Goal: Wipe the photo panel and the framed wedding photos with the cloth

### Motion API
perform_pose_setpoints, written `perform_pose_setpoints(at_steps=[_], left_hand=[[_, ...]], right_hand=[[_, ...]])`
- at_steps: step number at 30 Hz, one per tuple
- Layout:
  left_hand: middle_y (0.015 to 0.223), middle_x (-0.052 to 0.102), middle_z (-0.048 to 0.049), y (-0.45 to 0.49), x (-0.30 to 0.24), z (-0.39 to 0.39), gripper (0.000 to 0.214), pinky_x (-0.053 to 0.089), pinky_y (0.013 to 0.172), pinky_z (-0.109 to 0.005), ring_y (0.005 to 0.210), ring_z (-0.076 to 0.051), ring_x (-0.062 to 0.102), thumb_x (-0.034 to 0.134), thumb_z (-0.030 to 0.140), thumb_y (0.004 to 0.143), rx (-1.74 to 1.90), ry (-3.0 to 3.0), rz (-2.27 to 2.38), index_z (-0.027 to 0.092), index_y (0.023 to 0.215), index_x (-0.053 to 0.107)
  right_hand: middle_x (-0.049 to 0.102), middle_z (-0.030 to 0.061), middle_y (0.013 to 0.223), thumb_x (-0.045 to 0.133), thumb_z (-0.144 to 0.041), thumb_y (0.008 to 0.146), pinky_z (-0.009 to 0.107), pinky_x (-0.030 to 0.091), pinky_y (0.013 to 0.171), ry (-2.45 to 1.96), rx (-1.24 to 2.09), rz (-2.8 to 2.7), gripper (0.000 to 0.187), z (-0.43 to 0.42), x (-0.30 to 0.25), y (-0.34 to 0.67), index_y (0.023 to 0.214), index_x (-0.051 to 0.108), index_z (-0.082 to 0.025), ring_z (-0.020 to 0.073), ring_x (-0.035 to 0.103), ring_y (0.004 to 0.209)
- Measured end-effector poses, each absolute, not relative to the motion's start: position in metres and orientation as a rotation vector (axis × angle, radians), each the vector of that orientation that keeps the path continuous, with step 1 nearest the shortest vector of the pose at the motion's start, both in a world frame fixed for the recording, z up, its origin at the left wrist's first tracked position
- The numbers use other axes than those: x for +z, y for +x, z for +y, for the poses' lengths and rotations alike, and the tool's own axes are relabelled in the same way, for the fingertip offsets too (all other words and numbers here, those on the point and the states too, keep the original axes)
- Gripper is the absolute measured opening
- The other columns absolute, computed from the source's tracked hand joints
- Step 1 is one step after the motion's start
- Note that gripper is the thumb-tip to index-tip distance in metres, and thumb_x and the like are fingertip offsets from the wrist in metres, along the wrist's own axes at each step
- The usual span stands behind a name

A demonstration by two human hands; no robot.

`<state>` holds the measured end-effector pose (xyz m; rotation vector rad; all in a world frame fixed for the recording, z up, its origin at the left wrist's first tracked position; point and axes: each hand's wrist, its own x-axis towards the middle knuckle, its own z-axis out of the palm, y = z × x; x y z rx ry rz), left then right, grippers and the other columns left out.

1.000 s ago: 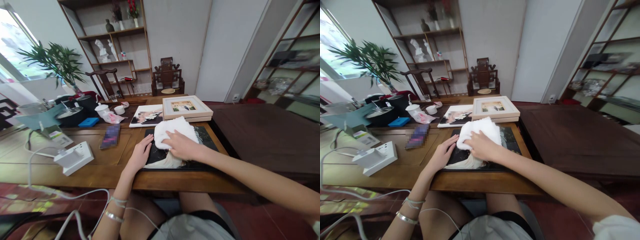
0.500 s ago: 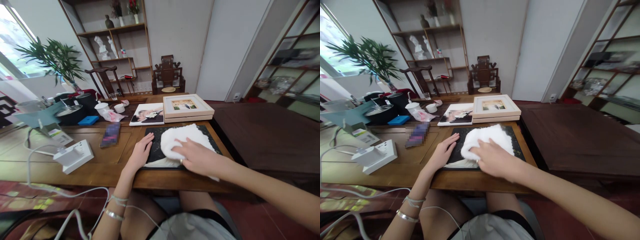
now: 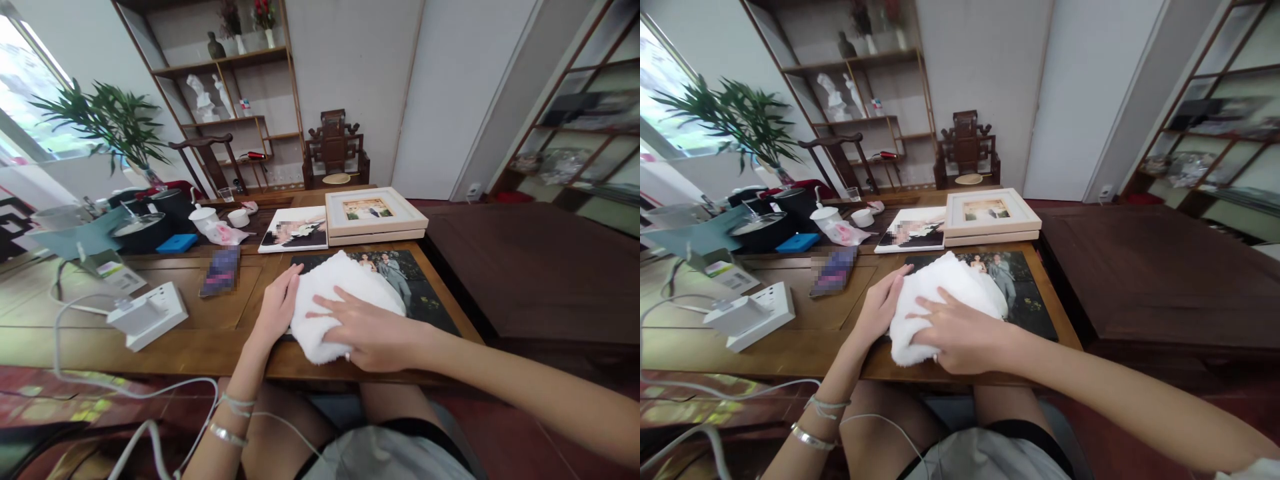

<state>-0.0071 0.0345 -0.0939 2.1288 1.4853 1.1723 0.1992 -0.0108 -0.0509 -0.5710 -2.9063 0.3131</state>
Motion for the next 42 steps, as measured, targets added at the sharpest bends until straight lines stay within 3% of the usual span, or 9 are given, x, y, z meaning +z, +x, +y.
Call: perform_pose_setpoints(at_steps=[3, 9, 14, 22, 28, 36, 42], left_hand=[[0.124, 0.062, -0.0141, -0.007, -0.093, 0.033, 0.046, 0.04, 0.104, -0.039, 0.119, -0.023, 0.055, 0.032, 0.034, 0.095, 1.118, 2.149, 1.497, 0.007, 0.116, 0.062], [0.126, 0.061, -0.0088, -0.007, -0.096, 0.033, 0.036, 0.041, 0.105, -0.04, 0.119, -0.023, 0.055, 0.045, 0.029, 0.09, 1.016, 2.26, 1.472, 0.014, 0.118, 0.062], [0.125, 0.061, -0.0097, -0.007, -0.098, 0.035, 0.034, 0.04, 0.105, -0.041, 0.12, -0.023, 0.055, 0.045, 0.026, 0.089, 1.024, 2.281, 1.452, 0.014, 0.115, 0.064], [0.118, 0.066, -0.0124, -0.008, -0.095, 0.036, 0.032, 0.045, 0.1, -0.041, 0.112, -0.024, 0.06, 0.045, 0.024, 0.088, 1.01, 2.298, 1.465, 0.012, 0.109, 0.066], [0.12, 0.065, -0.0119, -0.008, -0.096, 0.035, 0.032, 0.043, 0.102, -0.042, 0.114, -0.024, 0.059, 0.045, 0.024, 0.089, 1.011, 2.274, 1.438, 0.013, 0.11, 0.066], [0.125, 0.061, -0.0095, -0.008, -0.098, 0.035, 0.031, 0.039, 0.106, -0.042, 0.12, -0.023, 0.055, 0.046, 0.025, 0.088, 1.018, 2.24, 1.445, 0.016, 0.111, 0.066], [0.125, 0.061, -0.011, -0.009, -0.098, 0.036, 0.032, 0.039, 0.106, -0.043, 0.12, -0.023, 0.055, 0.046, 0.025, 0.088, 1.023, 2.252, 1.448, 0.014, 0.11, 0.066]], right_hand=[[0.048, 0.011, 0.138, 0.045, -0.003, 0.068, 0.048, 0.015, 0.112, -0.509, 0.433, -2.928, 0.045, -0.02, -0.044, 0.212, 0.107, 0.061, -0.016, 0.0251, 0.024, 0.137], [0.062, 0.0116, 0.117, 0.042, -0.005, 0.069, 0.041, 0.039, 0.093, -1.018, 0.475, -2.805, 0.044, -0.013, -0.036, 0.244, 0.107, 0.06, -0.017, 0.029, 0.053, 0.114], [0.067, 0.012, 0.103, 0.039, -0.01, 0.078, 0.037, 0.041, 0.082, -1.126, 0.383, -2.599, 0.037, 0.033, -0.045, 0.235, 0.107, 0.06, -0.014, 0.0287, 0.058, 0.098], [0.067, 0.0069, 0.109, 0.042, -0.016, 0.084, 0.027, 0.041, 0.08, -0.99, 0.431, -2.592, 0.028, 0.088, -0.033, 0.16, 0.104, 0.062, -0.016, 0.0215, 0.059, 0.096], [0.067, 0.0095, 0.106, 0.041, -0.011, 0.08, 0.029, 0.041, 0.077, -1.048, 0.409, -2.591, 0.032, 0.081, -0.036, 0.173, 0.104, 0.062, -0.014, 0.0236, 0.06, 0.092], [0.068, 0.0083, 0.106, 0.038, -0.015, 0.079, 0.036, 0.042, 0.084, -1.319, 0.335, -2.538, 0.038, 0.058, -0.044, 0.292, 0.108, 0.062, -0.017, 0.0276, 0.059, 0.099], [0.059, 0.0123, 0.124, 0.038, -0.013, 0.078, 0.044, 0.039, 0.095, -1.407, 0.23, -2.547, 0.045, 0.058, -0.055, 0.324, 0.12, 0.056, -0.015, 0.0306, 0.052, 0.115]])
